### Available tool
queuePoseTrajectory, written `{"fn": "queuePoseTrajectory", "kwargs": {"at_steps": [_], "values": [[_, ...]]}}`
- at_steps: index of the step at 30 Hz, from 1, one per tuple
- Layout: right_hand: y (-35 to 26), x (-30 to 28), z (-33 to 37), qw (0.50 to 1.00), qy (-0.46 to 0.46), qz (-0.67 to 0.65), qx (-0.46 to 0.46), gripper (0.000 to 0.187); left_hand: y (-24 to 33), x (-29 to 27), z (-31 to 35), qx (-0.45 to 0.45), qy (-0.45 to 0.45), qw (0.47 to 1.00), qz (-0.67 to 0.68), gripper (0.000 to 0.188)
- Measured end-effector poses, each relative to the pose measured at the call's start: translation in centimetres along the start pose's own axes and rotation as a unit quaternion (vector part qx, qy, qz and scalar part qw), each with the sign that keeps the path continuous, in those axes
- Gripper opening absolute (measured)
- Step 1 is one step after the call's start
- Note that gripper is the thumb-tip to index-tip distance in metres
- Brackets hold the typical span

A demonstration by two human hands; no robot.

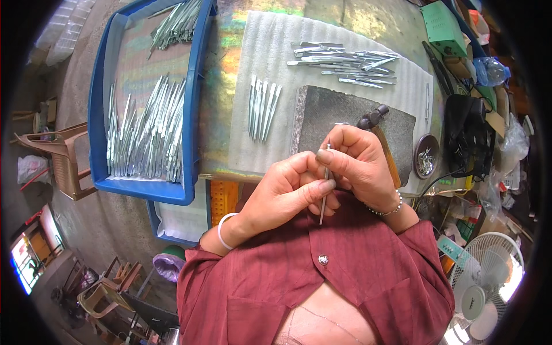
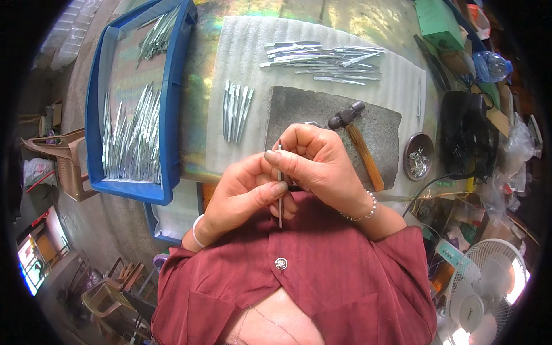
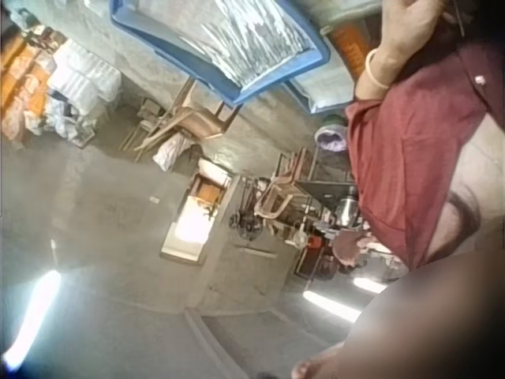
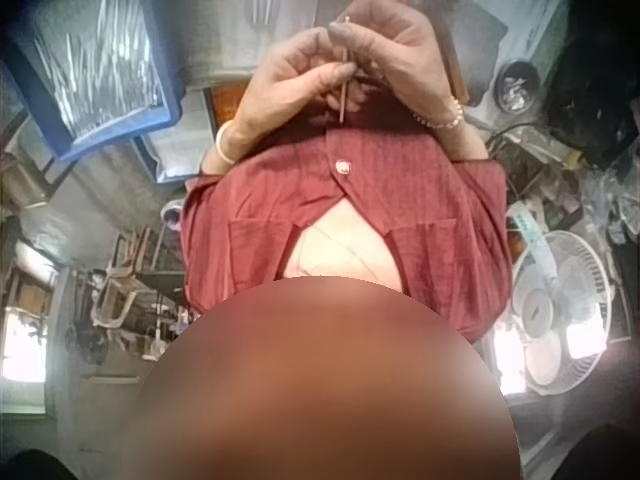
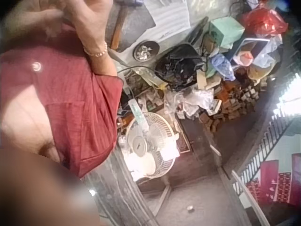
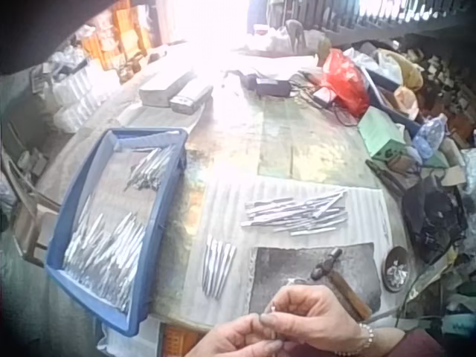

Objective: Hammering and assembling small metal components at a workbench.

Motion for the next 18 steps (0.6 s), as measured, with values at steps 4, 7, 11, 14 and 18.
{"fn": "queuePoseTrajectory", "kwargs": {"at_steps": [4, 7, 11, 14, 18], "values": [[0.0, 0.0, 0.0, 1.0, -0.004, -0.008, 0.009, 0.011, -0.1, 0.1, 0.1, -0.004, -0.009, 1.0, -0.004, 0.013], [-0.2, -0.1, 0.1, 0.999, -0.016, -0.02, 0.035, 0.01, -0.2, -0.7, 0.2, -0.009, 0.005, 1.0, 0.018, 0.016], [-1.4, -1.7, -0.4, 0.997, 0.051, -0.048, -0.032, 0.008, 1.5, -2.9, -0.2, 0.048, 0.071, 0.989, 0.124, 0.023], [-2.0, -1.4, -0.6, 0.997, 0.048, -0.038, -0.052, 0.005, 2.9, -4.8, -0.2, 0.075, 0.088, 0.957, 0.267, 0.027], [-0.2, 1.9, 0.4, 0.992, -0.101, 0.076, 0.031, 0.007, 5.3, -5.6, 0.5, 0.17, 0.118, 0.961, 0.181, 0.021]]}}
Point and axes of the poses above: each hand's wrist, its own z-axis away from the middle knuckle, its own x-axis out of the palm, y = z × x, the point moved 10 cm from there along -z, towards the middle knuckle, and after that the axes turned 15 degrees about y, right-handed, at the moved point
